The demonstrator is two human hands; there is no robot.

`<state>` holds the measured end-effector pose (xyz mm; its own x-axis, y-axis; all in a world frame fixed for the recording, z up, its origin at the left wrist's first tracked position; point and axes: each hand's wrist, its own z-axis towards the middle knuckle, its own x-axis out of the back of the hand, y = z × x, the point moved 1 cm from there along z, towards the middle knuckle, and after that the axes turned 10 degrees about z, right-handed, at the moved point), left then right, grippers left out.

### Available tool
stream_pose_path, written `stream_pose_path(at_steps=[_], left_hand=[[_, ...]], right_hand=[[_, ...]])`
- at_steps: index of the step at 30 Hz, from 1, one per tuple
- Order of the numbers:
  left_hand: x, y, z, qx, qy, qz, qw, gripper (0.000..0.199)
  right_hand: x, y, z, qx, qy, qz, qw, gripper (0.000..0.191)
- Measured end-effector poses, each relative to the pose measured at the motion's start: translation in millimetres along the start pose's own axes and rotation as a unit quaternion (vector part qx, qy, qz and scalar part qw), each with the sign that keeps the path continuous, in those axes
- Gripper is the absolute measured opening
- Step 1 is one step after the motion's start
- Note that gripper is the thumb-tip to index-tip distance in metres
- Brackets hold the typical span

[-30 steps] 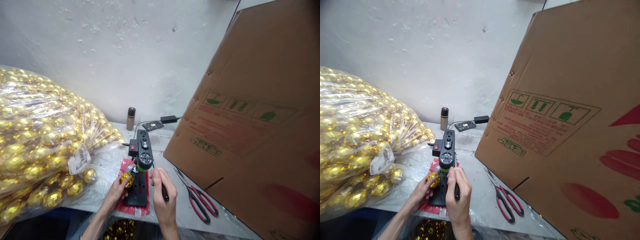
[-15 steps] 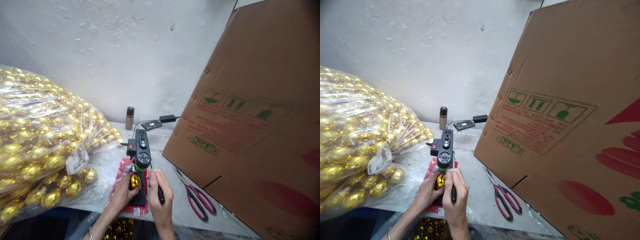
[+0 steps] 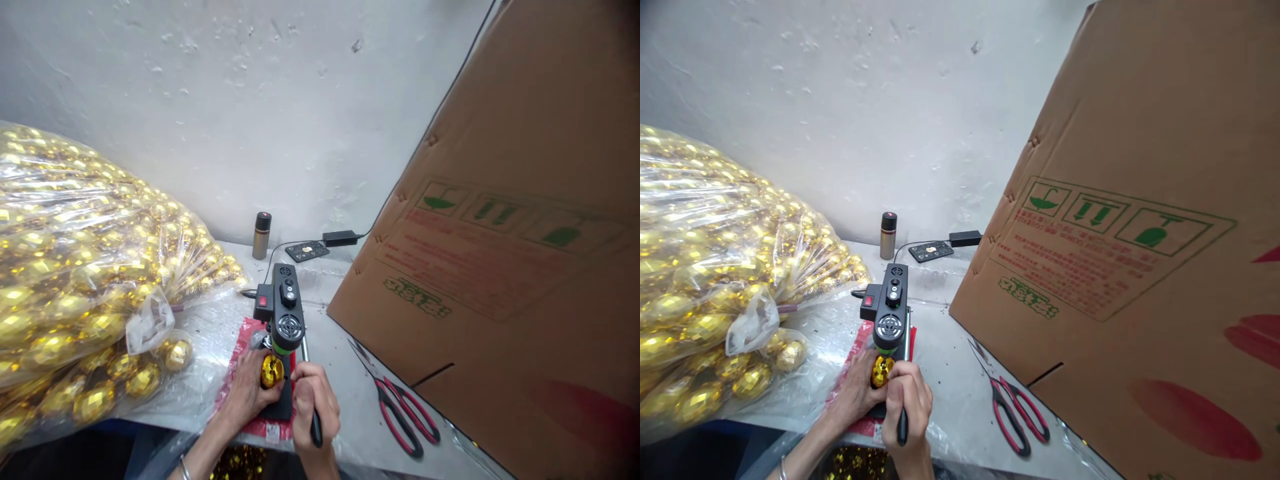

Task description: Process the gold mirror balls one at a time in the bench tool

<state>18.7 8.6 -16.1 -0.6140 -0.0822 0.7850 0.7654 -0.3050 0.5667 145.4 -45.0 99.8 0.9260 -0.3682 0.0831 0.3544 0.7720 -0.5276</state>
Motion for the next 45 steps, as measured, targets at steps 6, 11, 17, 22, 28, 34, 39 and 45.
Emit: stream_pose_path(at_steps=[6, 11, 17, 22, 28, 34, 39, 45], left_hand=[[1.3, 2, -1, 0.002, -0.012, 0.001, 1.000, 0.035], [3.0, 4, -1, 0.001, -0.014, 0.000, 1.000, 0.033], [-0.9, 1, -2, -0.004, 0.002, -0.002, 1.000, 0.035], [-0.7, 2, -1, -0.006, 0.003, 0.000, 1.000, 0.032], [0.5, 4, -1, -0.002, -0.001, -0.003, 1.000, 0.033], [2.1, 5, 0, 0.005, -0.008, -0.004, 1.000, 0.034], [4.0, 7, 0, 0.012, -0.013, -0.003, 1.000, 0.032], [2.5, 6, 0, 0.003, -0.004, -0.004, 1.000, 0.032]], right_hand=[[-6, 14, -13, 0.015, 0.038, 0.005, 0.999, 0.030], [-8, 18, -19, -0.004, 0.056, 0.017, 0.998, 0.030], [-8, 20, -24, -0.008, 0.058, 0.020, 0.998, 0.029], [-7, 21, -27, -0.012, 0.055, 0.014, 0.998, 0.028], [-7, 21, -29, -0.018, 0.055, 0.012, 0.998, 0.027], [-7, 22, -28, -0.011, 0.055, 0.012, 0.998, 0.027], [-7, 22, -27, -0.011, 0.052, 0.008, 0.999, 0.026], [-7, 26, -27, 0.021, 0.050, -0.005, 0.999, 0.026]])
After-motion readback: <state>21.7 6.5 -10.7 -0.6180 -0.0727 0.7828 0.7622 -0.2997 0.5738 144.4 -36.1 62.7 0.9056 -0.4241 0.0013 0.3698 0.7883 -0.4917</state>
